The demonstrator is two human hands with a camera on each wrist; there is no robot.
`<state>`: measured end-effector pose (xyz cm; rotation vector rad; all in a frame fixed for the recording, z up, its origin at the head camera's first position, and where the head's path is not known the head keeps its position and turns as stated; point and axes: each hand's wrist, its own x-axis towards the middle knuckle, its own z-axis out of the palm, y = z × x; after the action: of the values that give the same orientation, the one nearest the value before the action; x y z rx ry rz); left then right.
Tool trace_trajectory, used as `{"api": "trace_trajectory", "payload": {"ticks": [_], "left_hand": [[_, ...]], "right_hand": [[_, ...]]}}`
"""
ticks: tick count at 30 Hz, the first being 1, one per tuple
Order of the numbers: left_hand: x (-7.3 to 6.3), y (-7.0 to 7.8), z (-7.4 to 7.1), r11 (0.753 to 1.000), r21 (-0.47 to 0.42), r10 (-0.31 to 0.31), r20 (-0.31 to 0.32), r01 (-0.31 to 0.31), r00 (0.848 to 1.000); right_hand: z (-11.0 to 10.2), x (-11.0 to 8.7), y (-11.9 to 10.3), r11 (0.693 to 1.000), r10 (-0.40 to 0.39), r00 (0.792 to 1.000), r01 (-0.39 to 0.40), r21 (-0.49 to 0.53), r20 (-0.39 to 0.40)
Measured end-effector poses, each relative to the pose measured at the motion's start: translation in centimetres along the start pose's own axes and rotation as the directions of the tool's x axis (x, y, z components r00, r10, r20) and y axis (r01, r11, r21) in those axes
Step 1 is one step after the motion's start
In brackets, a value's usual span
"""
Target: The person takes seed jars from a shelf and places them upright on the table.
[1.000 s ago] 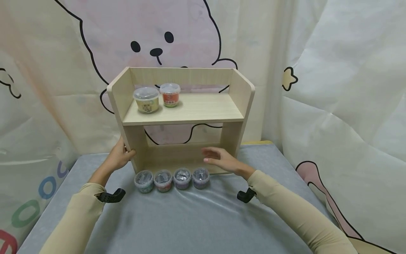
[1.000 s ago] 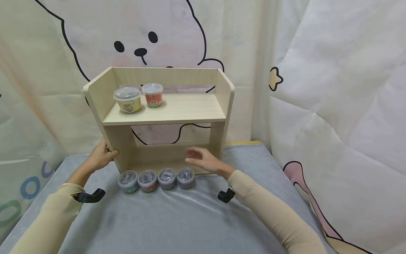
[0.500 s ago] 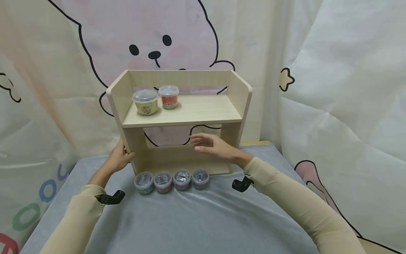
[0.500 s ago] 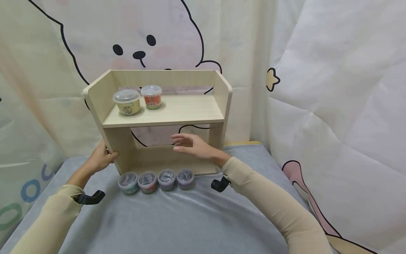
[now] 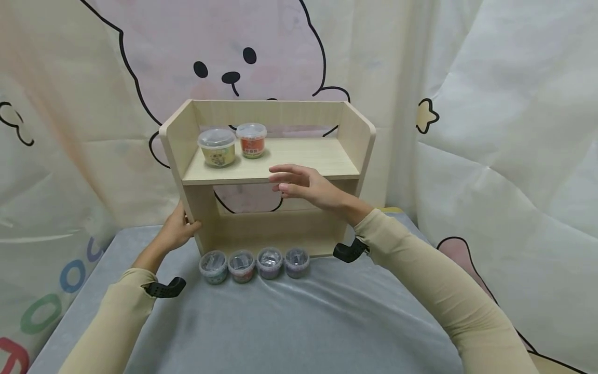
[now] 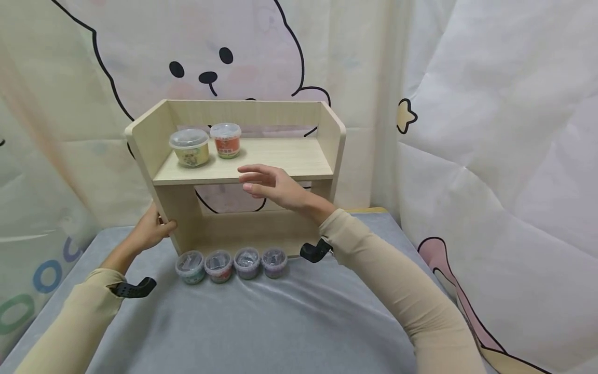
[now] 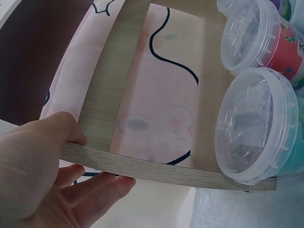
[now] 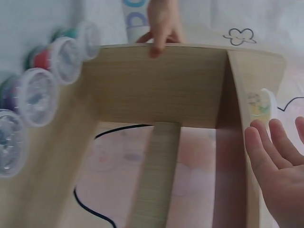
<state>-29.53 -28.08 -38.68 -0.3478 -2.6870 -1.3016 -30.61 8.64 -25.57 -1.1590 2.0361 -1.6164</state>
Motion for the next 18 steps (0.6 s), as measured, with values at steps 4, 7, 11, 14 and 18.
{"api": "trace_trajectory", "payload": {"ticks": [4, 7, 11, 14, 18], "left_hand": [[-0.1, -0.1, -0.1, 1.0, 0.005, 0.005, -0.011, -0.005, 1.0], [-0.2, -0.1, -0.2, 1.0, 0.001, 0.006, -0.015, -0.006, 1.0], [-0.2, -0.1, -0.2, 1.0, 0.003, 0.006, -0.017, -0.005, 1.0], [-0.1, -0.1, -0.1, 1.0, 0.003, 0.004, -0.017, -0.004, 1.0], [0.0, -0.1, 0.0, 1.0, 0.003, 0.014, -0.015, -0.014, 1.0]], "right_hand": [[-0.2, 1.4, -1.1, 1.0, 0.001, 0.998, -0.001, 0.009, -0.056], [-0.4, 2.4, -1.6, 1.0, 0.019, 0.995, -0.018, 0.01, -0.098], [-0.6, 3.6, -1.6, 0.999, 0.035, 0.989, -0.028, 0.045, -0.144], [-0.8, 4.4, -1.4, 0.998, 0.047, 0.982, -0.038, 0.056, -0.183], [-1.1, 5.6, -1.2, 0.998, 0.061, 0.965, -0.055, 0.033, -0.253]]}}
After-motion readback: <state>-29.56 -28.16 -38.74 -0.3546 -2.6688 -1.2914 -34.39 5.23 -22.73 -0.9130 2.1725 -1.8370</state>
